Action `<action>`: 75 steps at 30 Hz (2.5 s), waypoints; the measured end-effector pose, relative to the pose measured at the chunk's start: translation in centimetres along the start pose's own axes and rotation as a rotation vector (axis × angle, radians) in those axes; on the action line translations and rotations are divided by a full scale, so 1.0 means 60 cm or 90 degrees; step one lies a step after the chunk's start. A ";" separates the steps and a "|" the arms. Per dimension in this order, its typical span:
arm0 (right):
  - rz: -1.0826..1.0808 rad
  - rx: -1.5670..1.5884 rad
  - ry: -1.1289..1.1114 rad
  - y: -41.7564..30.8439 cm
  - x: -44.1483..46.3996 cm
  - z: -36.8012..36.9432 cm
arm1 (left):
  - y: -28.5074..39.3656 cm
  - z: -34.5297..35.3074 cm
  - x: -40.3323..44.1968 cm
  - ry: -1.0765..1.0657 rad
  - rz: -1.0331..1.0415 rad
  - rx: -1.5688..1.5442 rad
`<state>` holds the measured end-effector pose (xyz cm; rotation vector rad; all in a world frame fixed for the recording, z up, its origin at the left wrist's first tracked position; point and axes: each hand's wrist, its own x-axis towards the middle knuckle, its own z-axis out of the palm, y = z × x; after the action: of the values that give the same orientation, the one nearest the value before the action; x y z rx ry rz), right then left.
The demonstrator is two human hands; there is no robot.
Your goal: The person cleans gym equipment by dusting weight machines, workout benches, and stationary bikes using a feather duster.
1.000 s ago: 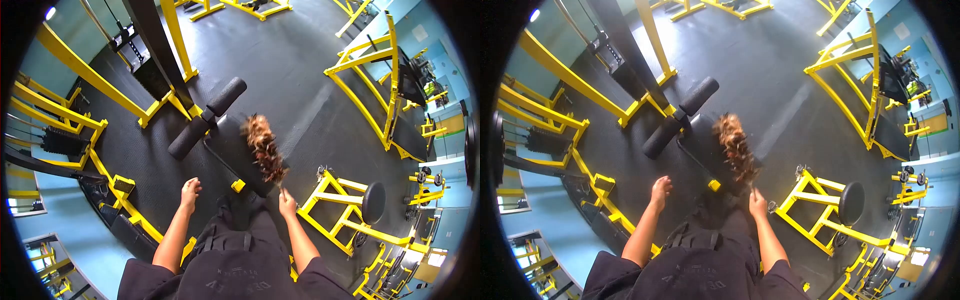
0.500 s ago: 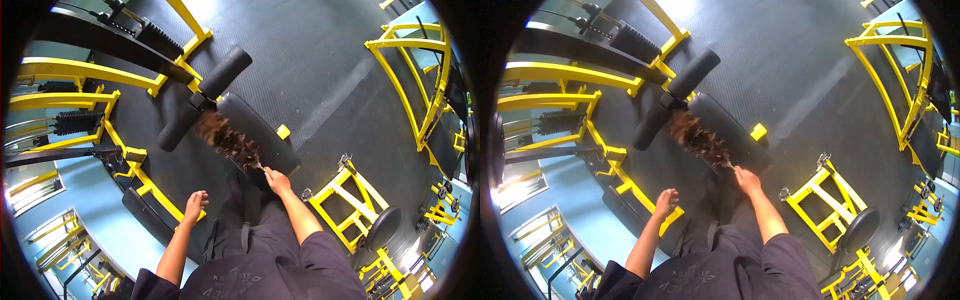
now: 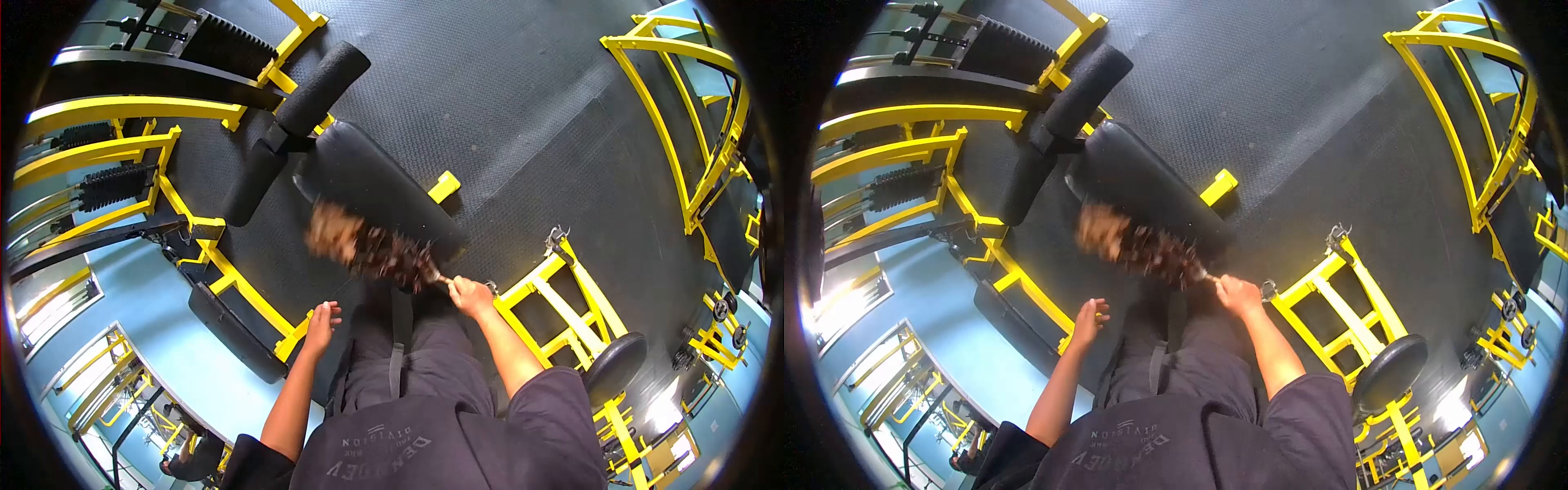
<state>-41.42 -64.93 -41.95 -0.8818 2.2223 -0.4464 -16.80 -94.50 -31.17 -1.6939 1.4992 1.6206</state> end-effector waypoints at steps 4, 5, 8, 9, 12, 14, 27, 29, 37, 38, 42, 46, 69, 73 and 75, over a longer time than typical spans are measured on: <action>0.039 0.013 0.024 0.046 -0.056 0.002 | 0.003 0.013 -0.002 -0.005 0.016 0.025; 0.040 0.016 0.023 0.053 -0.069 0.006 | 0.005 0.013 -0.006 0.000 0.014 0.018; 0.256 0.100 0.104 0.070 -0.098 0.035 | 0.000 0.009 -0.006 -0.001 0.014 0.017; 0.269 0.155 0.105 0.054 -0.101 0.022 | -0.005 0.008 -0.004 -0.009 0.015 0.020; 0.133 0.067 -0.056 0.067 -0.111 0.031 | -0.011 0.010 -0.002 -0.005 0.003 0.033; 0.103 0.023 -0.074 0.070 -0.102 0.028 | -0.005 0.007 -0.004 0.000 -0.007 0.048; 0.696 1.043 -0.078 0.036 -0.099 0.079 | 0.010 0.016 0.018 -0.038 0.033 0.062; 0.700 1.329 -0.187 -0.082 -0.073 0.034 | 0.015 0.014 0.029 -0.050 0.058 0.062; 0.825 1.418 -0.025 -0.256 -0.084 -0.001 | 0.089 -0.003 0.070 -0.074 0.102 0.051; 0.801 1.349 0.061 -0.268 -0.082 -0.008 | 0.089 -0.008 0.077 -0.070 0.113 0.049; 0.698 1.025 0.323 -0.261 -0.062 0.035 | 0.098 -0.042 0.120 -0.117 0.157 0.059; 0.644 0.393 0.396 -0.263 -0.018 0.170 | 0.125 -0.106 0.184 -0.137 0.198 0.077; 0.334 0.117 0.288 -0.493 0.134 -0.052 | 0.307 -0.362 0.254 0.217 0.531 0.519; 0.359 0.145 0.400 -0.458 0.224 -0.111 | 0.300 -0.373 0.256 0.214 0.477 0.462; 0.349 0.079 0.302 -0.475 0.224 -0.162 | 0.292 -0.378 0.253 0.211 0.442 0.428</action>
<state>-42.21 -93.98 -26.46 -0.0751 2.6971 -0.5556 -23.58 -126.21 -31.23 -1.1397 2.6237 0.8828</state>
